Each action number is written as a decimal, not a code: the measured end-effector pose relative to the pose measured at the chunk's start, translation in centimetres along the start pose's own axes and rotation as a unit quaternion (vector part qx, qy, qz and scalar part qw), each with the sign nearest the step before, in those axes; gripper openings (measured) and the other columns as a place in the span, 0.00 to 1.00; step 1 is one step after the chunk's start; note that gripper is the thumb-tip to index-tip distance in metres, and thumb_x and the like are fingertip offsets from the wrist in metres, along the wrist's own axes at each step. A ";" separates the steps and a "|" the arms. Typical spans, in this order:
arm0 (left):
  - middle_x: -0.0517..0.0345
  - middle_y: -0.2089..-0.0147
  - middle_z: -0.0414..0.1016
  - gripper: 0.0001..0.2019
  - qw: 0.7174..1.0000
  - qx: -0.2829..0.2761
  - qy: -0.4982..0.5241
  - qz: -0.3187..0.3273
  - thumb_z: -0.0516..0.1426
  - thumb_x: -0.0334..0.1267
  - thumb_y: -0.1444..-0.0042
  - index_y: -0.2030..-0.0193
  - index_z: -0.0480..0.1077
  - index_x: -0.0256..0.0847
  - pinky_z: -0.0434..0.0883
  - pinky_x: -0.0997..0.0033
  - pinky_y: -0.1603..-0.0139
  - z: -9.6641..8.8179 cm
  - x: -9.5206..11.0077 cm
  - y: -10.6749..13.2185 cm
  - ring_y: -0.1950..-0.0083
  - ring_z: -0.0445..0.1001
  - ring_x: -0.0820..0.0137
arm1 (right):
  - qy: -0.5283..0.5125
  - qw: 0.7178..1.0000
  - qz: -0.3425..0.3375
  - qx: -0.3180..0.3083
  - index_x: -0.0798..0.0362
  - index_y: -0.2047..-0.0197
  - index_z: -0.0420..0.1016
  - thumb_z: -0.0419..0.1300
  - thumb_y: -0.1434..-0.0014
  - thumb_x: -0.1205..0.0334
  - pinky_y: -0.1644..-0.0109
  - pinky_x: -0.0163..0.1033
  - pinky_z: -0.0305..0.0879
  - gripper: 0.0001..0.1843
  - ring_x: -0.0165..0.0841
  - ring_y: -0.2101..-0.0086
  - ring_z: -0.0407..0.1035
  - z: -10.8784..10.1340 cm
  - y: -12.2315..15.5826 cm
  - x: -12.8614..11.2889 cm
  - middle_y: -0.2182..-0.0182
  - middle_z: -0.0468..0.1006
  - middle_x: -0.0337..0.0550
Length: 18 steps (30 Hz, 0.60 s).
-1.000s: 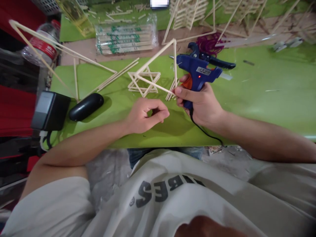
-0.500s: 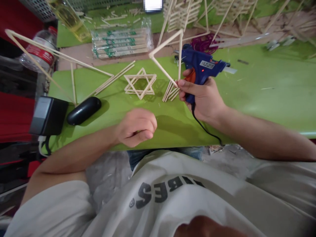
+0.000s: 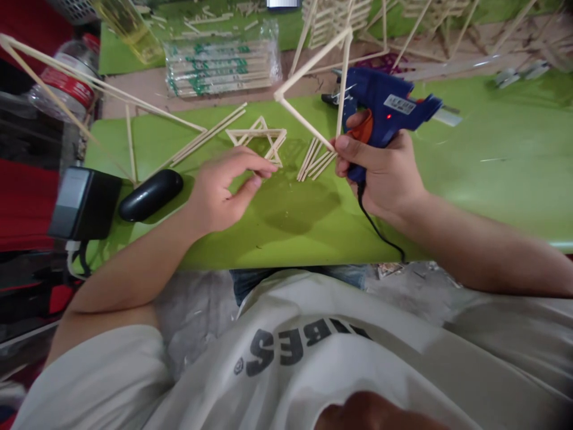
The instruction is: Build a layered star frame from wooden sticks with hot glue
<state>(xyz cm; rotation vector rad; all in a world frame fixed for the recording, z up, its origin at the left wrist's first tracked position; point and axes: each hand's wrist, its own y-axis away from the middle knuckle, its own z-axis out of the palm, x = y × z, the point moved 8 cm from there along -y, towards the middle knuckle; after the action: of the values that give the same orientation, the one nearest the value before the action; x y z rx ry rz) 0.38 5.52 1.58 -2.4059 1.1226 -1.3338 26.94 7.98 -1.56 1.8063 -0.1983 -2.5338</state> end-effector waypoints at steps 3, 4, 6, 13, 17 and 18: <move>0.41 0.31 0.84 0.39 0.984 -0.141 -0.104 0.016 0.74 0.68 0.37 0.27 0.81 0.48 0.73 0.34 0.24 2.5 1.4 0.9 0.32 0.83 0.41 | 0.004 1.000 -0.004 0.005 0.43 0.57 0.81 0.96 0.61 0.50 0.67 0.45 0.65 0.36 0.27 0.73 0.65 -0.2 -0.1 -0.2 0.69 0.82 0.30; 0.39 0.30 0.83 0.47 0.977 -0.163 -0.137 0.015 0.75 0.73 0.42 0.24 0.79 0.47 0.69 0.30 0.22 3.0 1.9 1.3 0.31 0.81 0.36 | 0.006 1.000 -0.007 0.006 0.43 0.57 0.81 0.96 0.61 0.48 0.67 0.45 0.65 0.36 0.28 0.73 0.64 -0.3 -0.1 -0.3 0.69 0.82 0.29; 0.34 0.29 0.81 0.55 0.961 -0.206 -0.181 0.015 0.75 0.78 0.46 0.21 0.76 0.44 0.67 0.28 0.23 4.3 2.7 2.1 0.30 0.79 0.32 | 0.019 1.000 -0.010 0.002 0.40 0.57 0.80 0.95 0.59 0.45 0.66 0.45 0.66 0.35 0.29 0.72 0.63 -0.3 -0.1 -0.5 0.69 0.82 0.29; 0.45 0.47 0.84 0.16 0.949 -0.255 -0.185 -0.001 0.63 0.49 0.20 0.42 0.85 0.39 0.77 0.55 0.46 6.9 2.9 2.4 0.49 0.82 0.56 | 0.030 0.999 -0.009 0.010 0.38 0.61 0.83 0.95 0.61 0.45 0.65 0.49 0.65 0.32 0.34 0.70 0.62 -0.3 0.2 -0.7 0.66 0.83 0.34; 0.50 0.56 0.84 0.15 0.955 -0.229 -0.187 0.022 0.57 0.38 0.18 0.55 0.85 0.40 0.72 0.62 0.56 7.0 2.9 2.0 0.57 0.79 0.63 | 0.039 0.999 -0.007 -0.003 0.37 0.60 0.82 0.95 0.63 0.40 0.65 0.47 0.66 0.35 0.33 0.69 0.63 0.0 0.1 -0.7 0.67 0.83 0.32; 0.50 0.56 0.84 0.15 0.958 -0.222 -0.183 0.018 0.57 0.37 0.18 0.56 0.84 0.40 0.72 0.62 0.57 6.8 2.8 1.9 0.58 0.79 0.63 | 0.040 0.999 -0.009 -0.004 0.37 0.59 0.81 0.95 0.63 0.39 0.65 0.47 0.66 0.36 0.32 0.69 0.62 -0.1 0.1 -0.7 0.67 0.83 0.31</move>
<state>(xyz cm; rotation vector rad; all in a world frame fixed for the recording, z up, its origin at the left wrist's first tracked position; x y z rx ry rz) 5.60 0.97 -1.47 -2.7585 1.4615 -0.6226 27.21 7.94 -0.92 1.9095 -0.1714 -2.4644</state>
